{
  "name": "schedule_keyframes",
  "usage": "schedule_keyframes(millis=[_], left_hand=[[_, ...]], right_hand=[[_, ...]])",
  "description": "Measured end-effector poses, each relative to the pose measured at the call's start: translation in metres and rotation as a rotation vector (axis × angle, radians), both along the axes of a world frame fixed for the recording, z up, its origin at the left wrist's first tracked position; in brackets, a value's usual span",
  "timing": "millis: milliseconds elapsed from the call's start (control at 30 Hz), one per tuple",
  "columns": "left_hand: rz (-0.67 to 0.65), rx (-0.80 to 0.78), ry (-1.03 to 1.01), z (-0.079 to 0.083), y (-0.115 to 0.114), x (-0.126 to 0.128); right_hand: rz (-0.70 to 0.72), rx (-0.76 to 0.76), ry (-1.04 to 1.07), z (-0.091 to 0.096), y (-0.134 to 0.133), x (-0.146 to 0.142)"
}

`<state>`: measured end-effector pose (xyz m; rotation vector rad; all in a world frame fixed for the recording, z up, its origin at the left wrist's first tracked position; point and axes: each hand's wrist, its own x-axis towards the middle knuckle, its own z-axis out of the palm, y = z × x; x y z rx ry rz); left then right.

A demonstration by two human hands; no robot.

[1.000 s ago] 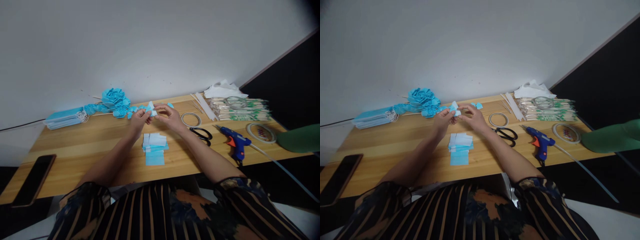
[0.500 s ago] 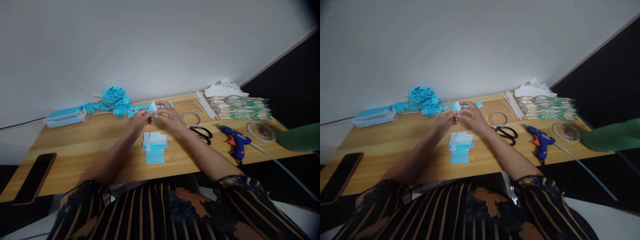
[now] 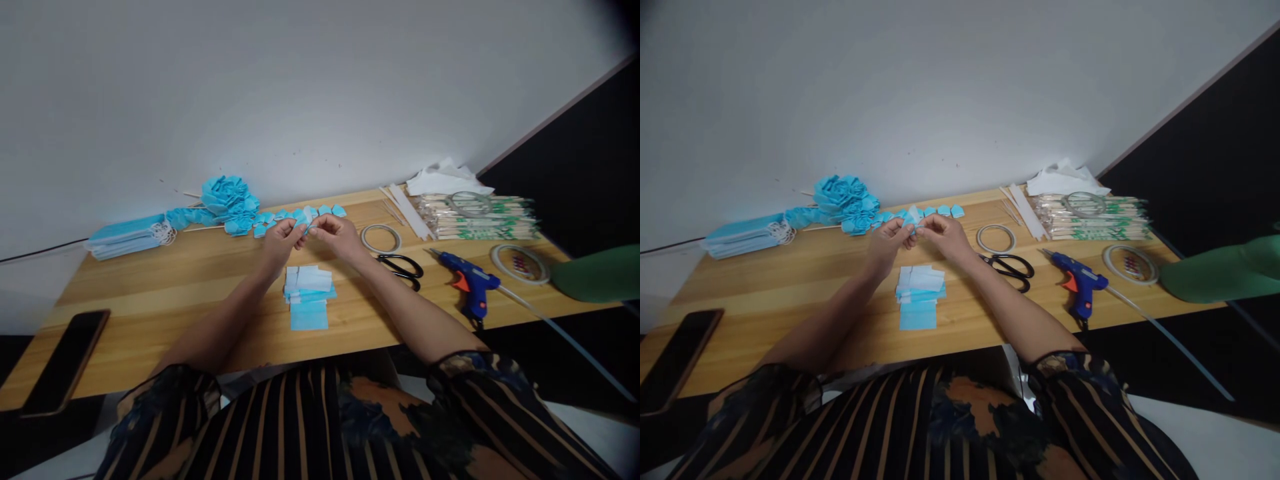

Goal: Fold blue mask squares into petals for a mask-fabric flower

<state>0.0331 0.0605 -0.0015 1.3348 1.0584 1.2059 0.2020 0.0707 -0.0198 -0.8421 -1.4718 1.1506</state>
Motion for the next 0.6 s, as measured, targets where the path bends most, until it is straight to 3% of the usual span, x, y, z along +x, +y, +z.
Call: schedule_keyframes(millis=[300,600], left_hand=[[0.029,0.011,0.036,0.0019,-0.0022,0.0008],[0.013,0.016,0.035,0.0021,-0.0015,0.0002]], right_hand=[[0.005,-0.075,0.061,-0.0029,0.0005,-0.0023],[0.099,-0.157,0.209,-0.0004,0.0004,-0.0049]])
